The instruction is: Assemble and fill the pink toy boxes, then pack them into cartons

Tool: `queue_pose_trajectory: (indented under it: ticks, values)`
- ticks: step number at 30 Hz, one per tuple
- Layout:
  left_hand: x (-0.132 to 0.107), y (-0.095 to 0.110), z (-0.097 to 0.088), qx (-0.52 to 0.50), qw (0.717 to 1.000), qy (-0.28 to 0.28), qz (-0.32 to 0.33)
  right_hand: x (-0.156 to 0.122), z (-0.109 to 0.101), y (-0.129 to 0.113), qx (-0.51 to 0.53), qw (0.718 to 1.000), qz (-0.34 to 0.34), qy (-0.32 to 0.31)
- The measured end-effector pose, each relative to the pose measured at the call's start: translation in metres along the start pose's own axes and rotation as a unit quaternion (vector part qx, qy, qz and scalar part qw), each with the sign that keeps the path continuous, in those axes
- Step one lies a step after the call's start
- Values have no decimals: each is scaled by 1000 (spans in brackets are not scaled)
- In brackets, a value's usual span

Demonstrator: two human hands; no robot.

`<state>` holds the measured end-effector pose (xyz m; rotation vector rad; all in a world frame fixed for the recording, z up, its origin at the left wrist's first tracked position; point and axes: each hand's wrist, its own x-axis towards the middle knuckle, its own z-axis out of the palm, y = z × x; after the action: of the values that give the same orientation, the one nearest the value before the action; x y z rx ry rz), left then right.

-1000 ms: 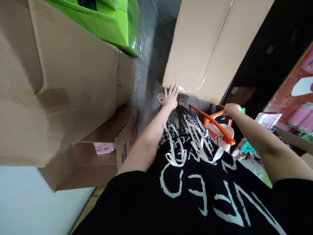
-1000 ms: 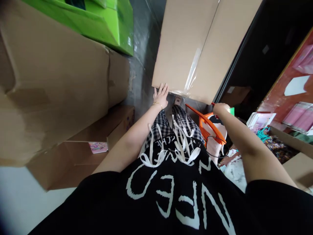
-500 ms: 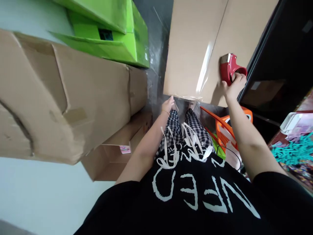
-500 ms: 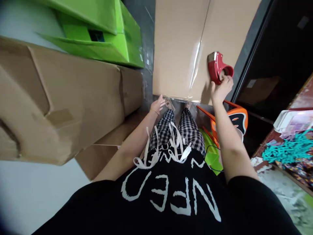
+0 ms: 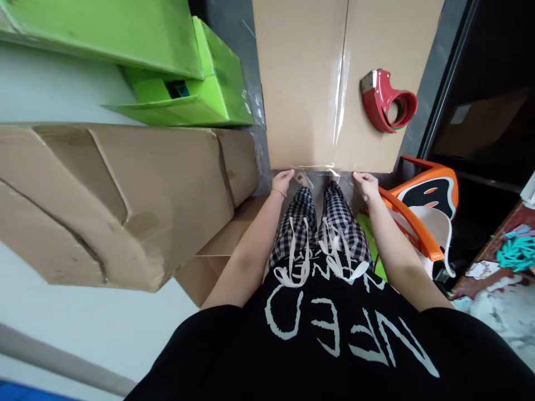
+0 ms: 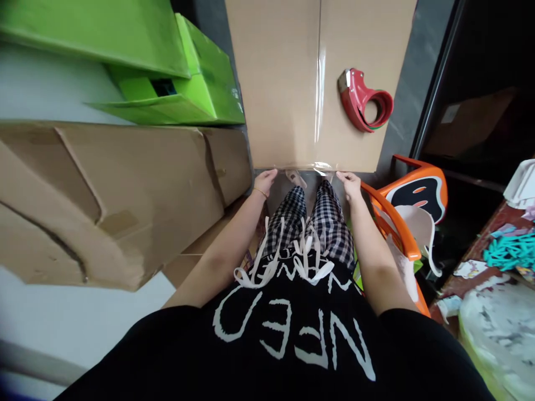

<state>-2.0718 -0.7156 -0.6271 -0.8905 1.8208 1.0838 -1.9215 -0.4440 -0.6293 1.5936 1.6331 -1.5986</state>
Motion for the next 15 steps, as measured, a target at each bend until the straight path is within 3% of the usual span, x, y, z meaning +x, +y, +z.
queue_pose_trajectory:
  ticks: [8, 15]
  values:
    - [10, -21, -6, 31, 997, 24, 66, 2, 5, 16, 46, 995, -24, 86]
    - [8, -15, -2, 16, 999, 19, 48, -26, -11, -3, 80, 996, -45, 12]
